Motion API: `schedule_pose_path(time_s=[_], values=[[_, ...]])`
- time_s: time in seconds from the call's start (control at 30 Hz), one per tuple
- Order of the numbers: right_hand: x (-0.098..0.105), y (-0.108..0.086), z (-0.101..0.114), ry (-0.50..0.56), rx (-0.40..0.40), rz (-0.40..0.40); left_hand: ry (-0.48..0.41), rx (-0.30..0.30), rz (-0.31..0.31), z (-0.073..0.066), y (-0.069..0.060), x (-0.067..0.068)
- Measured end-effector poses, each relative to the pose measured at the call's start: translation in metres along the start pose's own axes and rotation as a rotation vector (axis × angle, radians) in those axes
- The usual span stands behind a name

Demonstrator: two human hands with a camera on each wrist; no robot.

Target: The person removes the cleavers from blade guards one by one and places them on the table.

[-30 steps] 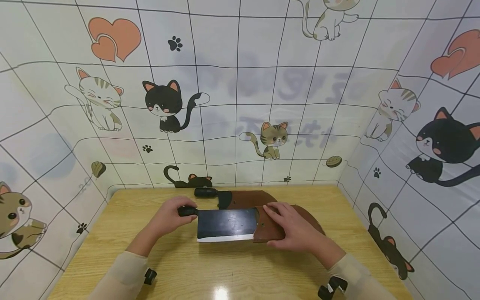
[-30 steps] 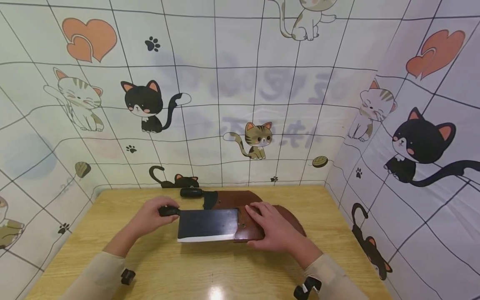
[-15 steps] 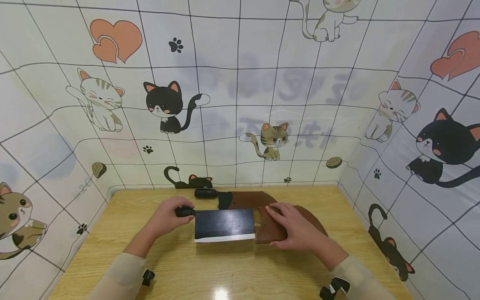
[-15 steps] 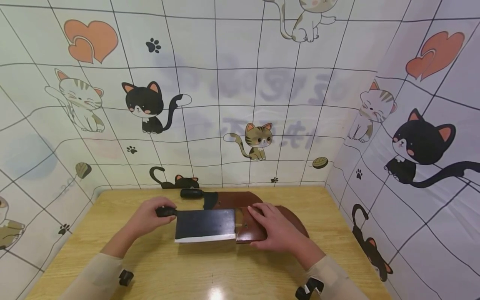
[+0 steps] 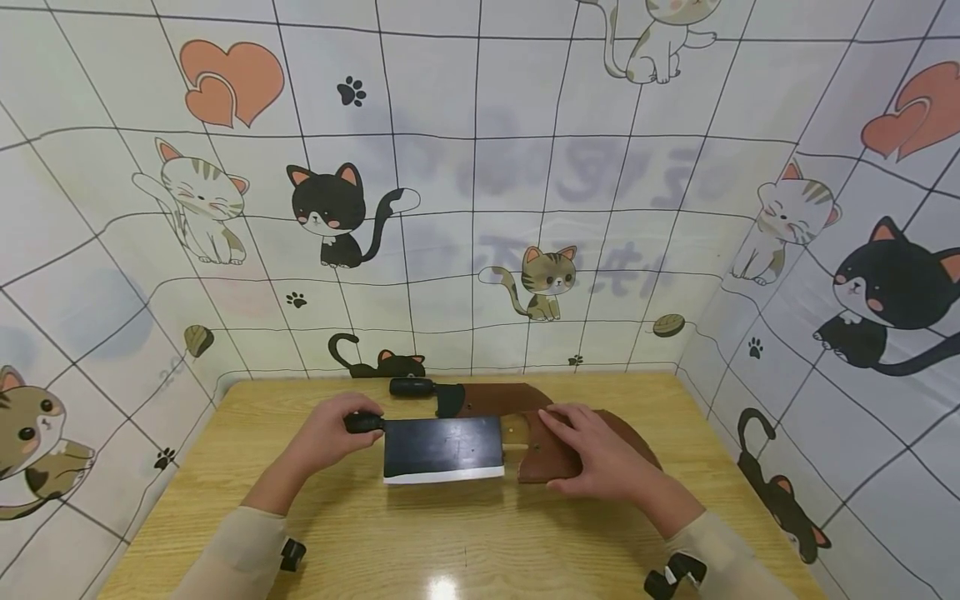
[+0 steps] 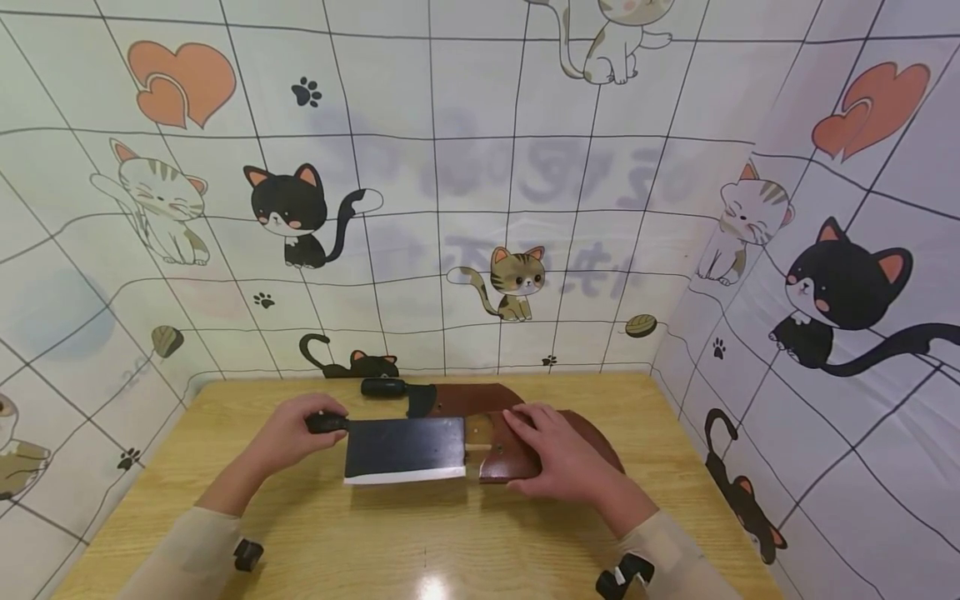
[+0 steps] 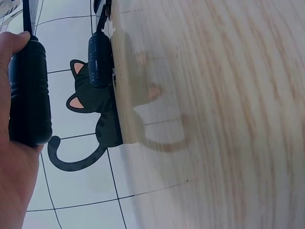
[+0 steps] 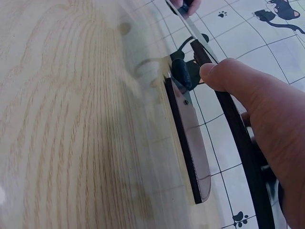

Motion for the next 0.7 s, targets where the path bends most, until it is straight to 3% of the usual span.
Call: schedule_pose_path(time_s=[0.7], values=[[0.008, -0.011, -0.014, 0.023, -0.047, 0.019, 0.024, 0.023, 0.013, 0.011, -0.006, 0.009]])
Point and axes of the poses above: each hand's wrist, its own y-axis towards the middle knuckle, its own x-axis out of the back of the hand, z = x × y, the point moved 8 cm from there along y, towards the middle knuckle, and after that the axes turned 2 degrees about -x, right-handed, at the moved point
